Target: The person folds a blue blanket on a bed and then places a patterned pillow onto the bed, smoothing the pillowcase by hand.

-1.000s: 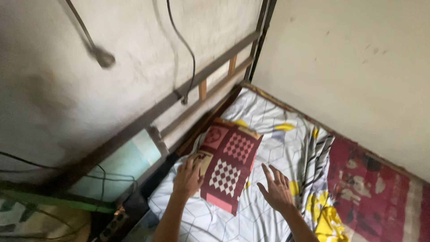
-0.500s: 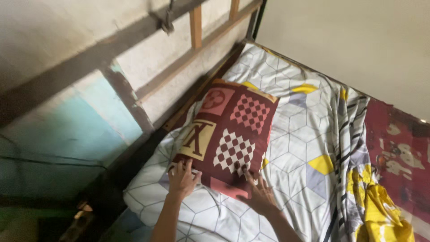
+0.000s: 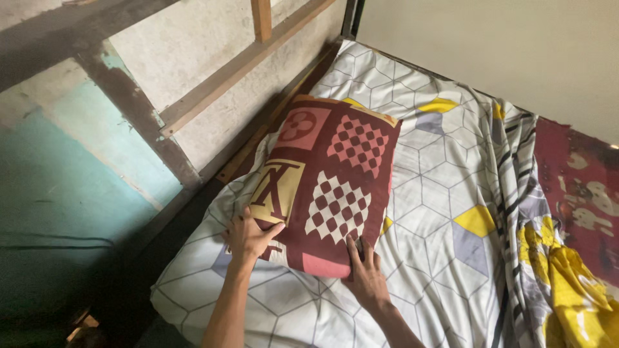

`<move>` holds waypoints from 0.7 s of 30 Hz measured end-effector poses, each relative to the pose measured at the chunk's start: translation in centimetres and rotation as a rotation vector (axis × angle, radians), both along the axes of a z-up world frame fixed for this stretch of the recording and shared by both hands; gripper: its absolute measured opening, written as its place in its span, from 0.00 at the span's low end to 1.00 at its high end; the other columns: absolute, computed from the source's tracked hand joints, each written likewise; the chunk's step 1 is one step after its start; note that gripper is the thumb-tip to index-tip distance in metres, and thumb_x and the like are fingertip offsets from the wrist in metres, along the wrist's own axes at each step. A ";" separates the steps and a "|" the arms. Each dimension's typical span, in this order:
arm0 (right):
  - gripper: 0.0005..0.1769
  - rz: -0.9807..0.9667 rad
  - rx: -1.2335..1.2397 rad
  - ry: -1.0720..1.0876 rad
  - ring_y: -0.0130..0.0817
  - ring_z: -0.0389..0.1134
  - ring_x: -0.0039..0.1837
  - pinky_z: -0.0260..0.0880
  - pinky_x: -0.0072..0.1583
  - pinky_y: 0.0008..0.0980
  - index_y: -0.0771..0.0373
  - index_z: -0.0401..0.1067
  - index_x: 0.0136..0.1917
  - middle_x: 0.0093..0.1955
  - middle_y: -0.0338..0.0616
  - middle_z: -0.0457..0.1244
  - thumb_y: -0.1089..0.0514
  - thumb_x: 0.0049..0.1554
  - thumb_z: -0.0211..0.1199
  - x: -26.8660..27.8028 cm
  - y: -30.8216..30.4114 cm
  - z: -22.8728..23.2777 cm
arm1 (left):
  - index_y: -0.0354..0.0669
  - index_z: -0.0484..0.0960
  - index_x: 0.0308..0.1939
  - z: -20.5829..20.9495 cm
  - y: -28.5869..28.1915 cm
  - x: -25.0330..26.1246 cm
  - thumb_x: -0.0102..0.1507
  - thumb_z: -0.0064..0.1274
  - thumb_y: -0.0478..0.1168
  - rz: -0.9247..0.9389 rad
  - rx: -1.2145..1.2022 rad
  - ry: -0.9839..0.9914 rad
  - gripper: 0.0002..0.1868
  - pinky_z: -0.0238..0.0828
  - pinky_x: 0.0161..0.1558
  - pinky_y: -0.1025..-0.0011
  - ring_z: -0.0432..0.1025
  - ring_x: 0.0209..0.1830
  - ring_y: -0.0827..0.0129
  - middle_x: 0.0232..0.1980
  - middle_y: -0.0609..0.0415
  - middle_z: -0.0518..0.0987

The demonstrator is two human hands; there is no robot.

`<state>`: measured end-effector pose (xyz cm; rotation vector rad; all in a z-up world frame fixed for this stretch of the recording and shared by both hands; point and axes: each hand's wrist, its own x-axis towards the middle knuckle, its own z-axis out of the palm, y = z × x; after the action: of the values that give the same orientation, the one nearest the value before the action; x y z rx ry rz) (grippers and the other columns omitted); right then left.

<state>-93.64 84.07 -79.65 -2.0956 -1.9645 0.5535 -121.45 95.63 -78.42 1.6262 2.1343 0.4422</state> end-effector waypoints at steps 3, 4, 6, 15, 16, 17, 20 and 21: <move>0.53 0.039 0.080 -0.016 0.57 0.58 0.69 0.68 0.65 0.48 0.43 0.49 0.79 0.80 0.43 0.47 0.61 0.47 0.72 1.2 -0.4 0.4 | 0.37 0.68 0.63 0.8 -0.4 0.3 0.41 0.72 0.67 0.012 0.016 -0.183 0.57 0.72 0.57 0.50 0.76 0.54 0.44 0.53 0.35 0.80; 0.50 0.061 0.143 -0.025 0.56 0.60 0.67 0.67 0.64 0.48 0.44 0.52 0.79 0.79 0.41 0.49 0.63 0.47 0.70 2.0 -0.4 1.1 | 0.34 0.69 0.60 1.3 -0.2 0.7 0.40 0.74 0.64 0.010 0.036 -0.292 0.55 0.77 0.54 0.55 0.79 0.50 0.46 0.50 0.35 0.82; 0.44 0.031 0.252 -0.028 0.53 0.63 0.65 0.67 0.65 0.46 0.45 0.58 0.77 0.76 0.42 0.55 0.65 0.50 0.65 4.2 -0.9 2.9 | 0.30 0.71 0.54 2.3 -0.8 2.0 0.43 0.74 0.60 -0.062 0.265 -0.472 0.48 0.78 0.47 0.59 0.80 0.45 0.49 0.48 0.36 0.82; 0.41 0.082 0.470 -0.036 0.53 0.64 0.65 0.68 0.63 0.47 0.55 0.62 0.74 0.68 0.48 0.60 0.62 0.47 0.66 12.7 -10.6 9.2 | 0.33 0.72 0.55 8.7 -10.4 10.0 0.58 0.62 0.57 -0.090 0.415 -0.648 0.34 0.78 0.45 0.60 0.82 0.43 0.52 0.44 0.38 0.85; 0.43 0.119 0.438 -0.033 0.53 0.64 0.64 0.68 0.63 0.47 0.56 0.62 0.74 0.66 0.49 0.60 0.60 0.45 0.68 13.2 -12.8 8.3 | 0.34 0.73 0.55 7.7 -11.9 10.0 0.60 0.58 0.58 -0.085 0.346 -0.655 0.32 0.79 0.46 0.60 0.83 0.43 0.52 0.44 0.39 0.85; 0.43 0.148 0.383 -0.043 0.52 0.64 0.65 0.68 0.63 0.46 0.56 0.62 0.73 0.67 0.49 0.60 0.62 0.44 0.67 13.9 -14.7 7.5 | 0.35 0.73 0.57 6.2 -13.5 9.7 0.62 0.55 0.59 -0.078 0.262 -0.587 0.32 0.78 0.47 0.58 0.82 0.45 0.50 0.45 0.38 0.85; 0.41 0.162 0.252 -0.087 0.50 0.64 0.66 0.69 0.63 0.44 0.55 0.62 0.72 0.67 0.47 0.60 0.62 0.44 0.67 15.5 -17.2 5.1 | 0.37 0.69 0.65 0.2 -14.4 9.1 0.66 0.45 0.63 -0.161 0.000 -0.381 0.36 0.74 0.52 0.52 0.78 0.51 0.42 0.50 0.35 0.83; 0.41 0.147 0.195 -0.104 0.49 0.64 0.67 0.70 0.63 0.44 0.53 0.62 0.71 0.66 0.46 0.60 0.59 0.45 0.69 15.3 -17.5 4.4 | 0.37 0.66 0.69 -1.9 -13.9 8.0 0.68 0.42 0.65 -0.219 -0.121 -0.305 0.39 0.73 0.55 0.51 0.77 0.54 0.40 0.52 0.33 0.82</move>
<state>-78.30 66.58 -75.29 -1.9096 -2.1460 0.2685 -113.45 81.71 -80.34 1.5884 1.7077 0.4498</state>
